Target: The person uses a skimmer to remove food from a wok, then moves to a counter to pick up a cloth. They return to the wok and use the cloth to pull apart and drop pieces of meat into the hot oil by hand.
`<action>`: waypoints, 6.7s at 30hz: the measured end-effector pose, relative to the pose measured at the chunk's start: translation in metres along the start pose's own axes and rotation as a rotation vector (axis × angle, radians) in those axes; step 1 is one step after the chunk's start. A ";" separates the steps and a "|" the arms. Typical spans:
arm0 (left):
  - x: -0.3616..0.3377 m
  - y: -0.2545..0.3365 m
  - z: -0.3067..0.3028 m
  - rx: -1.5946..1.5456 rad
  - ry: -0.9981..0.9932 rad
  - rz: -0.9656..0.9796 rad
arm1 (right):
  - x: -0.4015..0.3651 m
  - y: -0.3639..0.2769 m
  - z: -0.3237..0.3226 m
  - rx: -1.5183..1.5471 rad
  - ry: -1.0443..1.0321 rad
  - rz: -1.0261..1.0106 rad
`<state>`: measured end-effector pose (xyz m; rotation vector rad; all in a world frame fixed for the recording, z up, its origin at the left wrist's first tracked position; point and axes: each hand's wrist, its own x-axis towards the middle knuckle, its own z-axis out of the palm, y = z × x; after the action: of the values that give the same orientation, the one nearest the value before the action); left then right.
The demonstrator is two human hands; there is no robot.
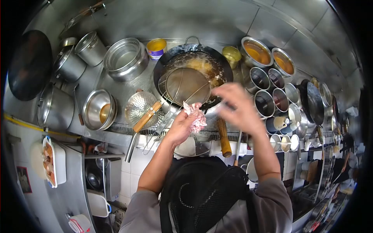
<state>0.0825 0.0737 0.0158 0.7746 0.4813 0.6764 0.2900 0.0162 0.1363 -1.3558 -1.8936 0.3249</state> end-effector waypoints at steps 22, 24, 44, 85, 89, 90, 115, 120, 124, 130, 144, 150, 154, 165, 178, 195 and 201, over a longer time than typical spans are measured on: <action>0.013 -0.014 0.004 0.332 -0.083 0.062 | -0.060 0.072 0.089 0.757 0.016 0.464; 0.019 -0.015 0.005 0.407 -0.094 0.063 | -0.057 0.057 0.078 0.446 -0.063 0.410; 0.030 -0.052 0.006 0.338 -0.043 0.119 | -0.057 0.124 0.045 1.514 0.361 0.518; 0.007 0.002 -0.014 0.513 -0.284 -0.273 | -0.073 0.033 0.083 -0.081 0.033 0.016; -0.003 0.004 -0.022 0.237 -0.271 -0.171 | -0.092 0.045 0.097 0.639 0.158 0.634; -0.006 0.002 -0.024 0.141 -0.227 -0.147 | -0.091 0.043 0.100 1.040 0.303 0.695; 0.000 0.012 -0.054 0.176 -0.107 -0.119 | -0.068 0.054 0.062 1.266 0.541 0.431; 0.008 -0.007 -0.042 0.111 -0.064 -0.141 | -0.047 0.092 0.055 1.370 0.642 0.485; 0.011 -0.014 -0.033 0.013 0.004 -0.146 | -0.017 0.145 0.071 1.408 0.527 0.583; 0.018 -0.024 -0.030 -0.189 0.055 -0.043 | 0.083 0.218 0.094 0.257 0.189 0.719; 0.026 0.002 -0.019 -0.032 0.336 0.255 | 0.116 0.131 0.097 0.564 0.022 0.124; 0.011 -0.003 -0.027 0.234 0.125 0.132 | -0.004 0.018 0.100 0.029 -0.116 -0.113; -0.008 -0.021 -0.027 0.011 -0.021 0.022 | -0.028 0.022 0.103 -0.028 0.034 -0.105; -0.016 -0.014 0.000 -0.089 -0.046 0.211 | -0.067 0.019 0.128 1.379 0.298 0.708; 0.026 -0.013 -0.010 0.169 0.124 0.384 | -0.083 0.065 0.103 0.586 -0.013 0.361; 0.022 -0.034 -0.003 -0.380 0.193 0.089 | 0.047 0.212 0.093 0.258 0.304 0.659; 0.012 -0.026 0.000 -0.276 0.177 0.105 | 0.054 0.261 0.108 1.783 -0.016 0.582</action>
<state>0.1007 0.0683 -0.0059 0.4839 0.4972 0.8928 0.3875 0.1931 -0.0689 -0.4751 -0.4905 1.7285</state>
